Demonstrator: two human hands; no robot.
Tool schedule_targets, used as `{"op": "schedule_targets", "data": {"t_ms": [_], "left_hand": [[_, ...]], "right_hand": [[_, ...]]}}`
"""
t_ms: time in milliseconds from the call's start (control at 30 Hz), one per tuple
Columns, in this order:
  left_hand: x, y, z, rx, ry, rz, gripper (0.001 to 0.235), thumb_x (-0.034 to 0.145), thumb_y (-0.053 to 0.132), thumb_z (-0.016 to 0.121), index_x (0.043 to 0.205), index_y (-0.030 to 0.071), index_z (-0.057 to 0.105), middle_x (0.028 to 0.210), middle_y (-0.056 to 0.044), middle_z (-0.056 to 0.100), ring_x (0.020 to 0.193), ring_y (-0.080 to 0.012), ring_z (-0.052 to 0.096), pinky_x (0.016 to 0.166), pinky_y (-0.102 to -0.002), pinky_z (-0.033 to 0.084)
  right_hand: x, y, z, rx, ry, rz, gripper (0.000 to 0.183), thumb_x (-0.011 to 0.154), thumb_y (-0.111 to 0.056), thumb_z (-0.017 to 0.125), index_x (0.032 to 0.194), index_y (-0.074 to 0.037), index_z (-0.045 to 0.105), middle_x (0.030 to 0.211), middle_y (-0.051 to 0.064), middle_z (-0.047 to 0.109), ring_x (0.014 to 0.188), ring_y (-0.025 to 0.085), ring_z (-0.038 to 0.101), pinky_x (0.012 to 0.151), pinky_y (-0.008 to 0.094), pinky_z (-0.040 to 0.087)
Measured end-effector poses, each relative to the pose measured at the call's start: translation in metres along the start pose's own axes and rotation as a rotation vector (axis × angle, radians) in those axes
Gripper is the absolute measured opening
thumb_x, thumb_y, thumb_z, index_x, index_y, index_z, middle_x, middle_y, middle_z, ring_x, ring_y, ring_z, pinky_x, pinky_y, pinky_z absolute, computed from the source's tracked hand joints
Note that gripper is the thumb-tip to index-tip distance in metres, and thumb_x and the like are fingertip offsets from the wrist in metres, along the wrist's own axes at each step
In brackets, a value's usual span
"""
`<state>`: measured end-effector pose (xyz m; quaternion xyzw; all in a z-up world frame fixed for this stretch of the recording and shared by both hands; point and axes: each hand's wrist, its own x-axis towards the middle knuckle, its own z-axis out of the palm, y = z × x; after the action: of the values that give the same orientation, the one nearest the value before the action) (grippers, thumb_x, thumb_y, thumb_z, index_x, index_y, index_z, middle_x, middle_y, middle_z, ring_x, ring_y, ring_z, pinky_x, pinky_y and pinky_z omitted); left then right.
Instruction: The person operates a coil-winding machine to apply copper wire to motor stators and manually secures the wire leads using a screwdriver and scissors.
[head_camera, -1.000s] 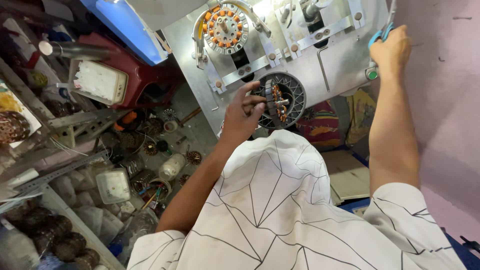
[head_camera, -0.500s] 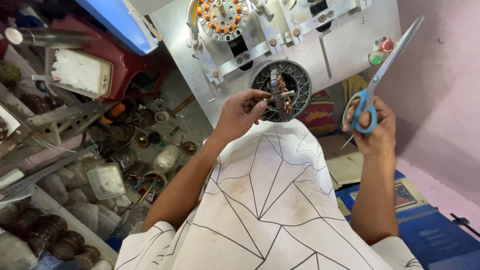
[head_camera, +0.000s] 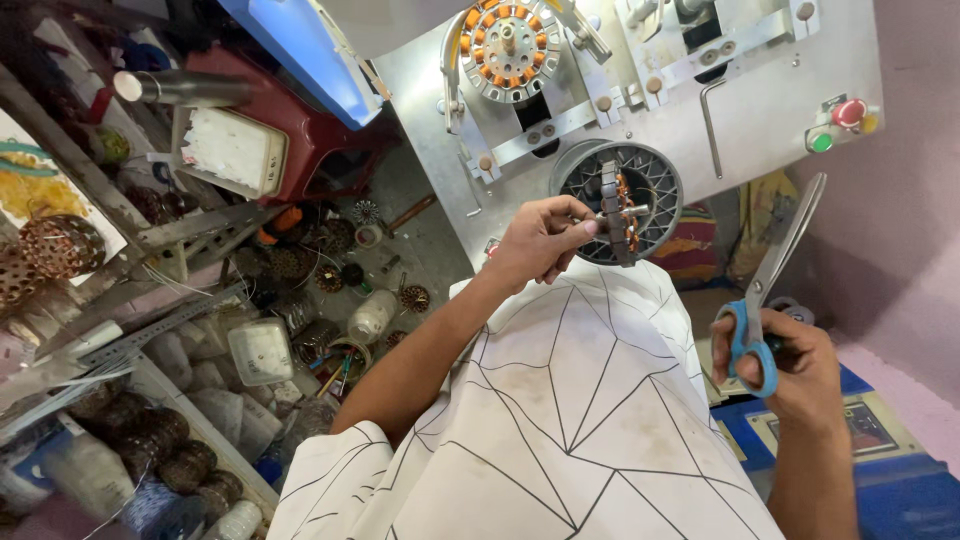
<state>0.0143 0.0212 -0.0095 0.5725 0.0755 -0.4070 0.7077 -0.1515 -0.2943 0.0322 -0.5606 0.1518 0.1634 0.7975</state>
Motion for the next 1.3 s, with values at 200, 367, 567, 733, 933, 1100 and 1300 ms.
{"op": "schedule_targets", "data": {"t_ms": [200,367,567,733,933,1100,1300], "left_hand": [[-0.026,-0.002,-0.027,0.347,0.402,0.124,0.014,0.094,0.015,0.072,0.098,0.001,0.072,0.06,0.002,0.06,0.046,-0.0037,0.053,0.041,-0.024,0.04],[-0.037,0.052,-0.003,0.653,0.552,0.669,0.035,0.095,0.02,0.074,0.124,0.005,0.064,0.099,-0.006,0.062,0.09,-0.0146,0.061,0.081,-0.03,0.052],[0.027,0.105,0.05,1.473,0.012,0.603,0.04,0.073,0.04,0.083,0.093,0.005,0.075,0.106,-0.012,0.067,0.111,-0.0327,0.057,0.094,-0.05,0.044],[0.054,0.111,0.062,1.698,-0.167,0.507,0.021,0.067,0.021,0.078,0.085,0.01,0.078,0.099,-0.012,0.072,0.107,-0.0353,0.061,0.098,-0.057,0.04],[0.085,0.112,0.061,1.642,-0.373,0.311,0.02,0.064,0.018,0.078,0.083,0.009,0.078,0.09,-0.011,0.073,0.097,-0.0318,0.066,0.089,-0.052,0.045],[0.107,0.111,0.049,1.569,-0.616,0.193,0.015,0.068,0.019,0.075,0.08,0.012,0.08,0.077,-0.012,0.073,0.078,-0.0298,0.07,0.073,-0.047,0.049],[0.124,0.096,0.036,1.285,-0.708,0.232,0.019,0.076,0.026,0.08,0.091,0.015,0.081,0.081,-0.004,0.076,0.074,-0.0212,0.072,0.065,-0.039,0.053]], "right_hand": [[-0.015,0.005,-0.001,-0.053,0.013,0.061,0.05,0.076,-0.022,0.09,0.11,0.009,0.069,0.083,0.015,0.069,0.069,0.021,0.067,0.06,0.033,0.056],[-0.023,0.006,-0.005,-0.276,0.02,0.168,0.043,0.068,-0.018,0.089,0.101,0.005,0.074,0.075,0.012,0.073,0.062,0.018,0.072,0.056,0.032,0.059],[-0.021,-0.011,0.005,-0.352,0.014,0.268,0.04,0.067,-0.01,0.088,0.102,0.004,0.074,0.075,0.008,0.073,0.066,0.014,0.067,0.06,0.028,0.056],[-0.023,-0.023,0.016,-0.562,0.074,0.342,0.036,0.062,-0.005,0.089,0.095,0.003,0.078,0.072,0.009,0.075,0.062,0.015,0.066,0.058,0.029,0.052],[-0.023,-0.022,0.015,-0.398,0.029,0.434,0.025,0.07,-0.007,0.086,0.09,0.003,0.077,0.07,0.009,0.073,0.061,0.014,0.069,0.056,0.03,0.056],[-0.019,-0.025,0.018,-0.332,-0.01,0.435,0.024,0.072,-0.009,0.086,0.089,0.004,0.076,0.069,0.008,0.072,0.059,0.015,0.069,0.053,0.03,0.056],[-0.014,-0.023,0.018,-0.274,0.006,0.499,0.028,0.071,-0.013,0.086,0.09,0.004,0.077,0.066,0.007,0.07,0.052,0.014,0.065,0.046,0.027,0.051]]}}
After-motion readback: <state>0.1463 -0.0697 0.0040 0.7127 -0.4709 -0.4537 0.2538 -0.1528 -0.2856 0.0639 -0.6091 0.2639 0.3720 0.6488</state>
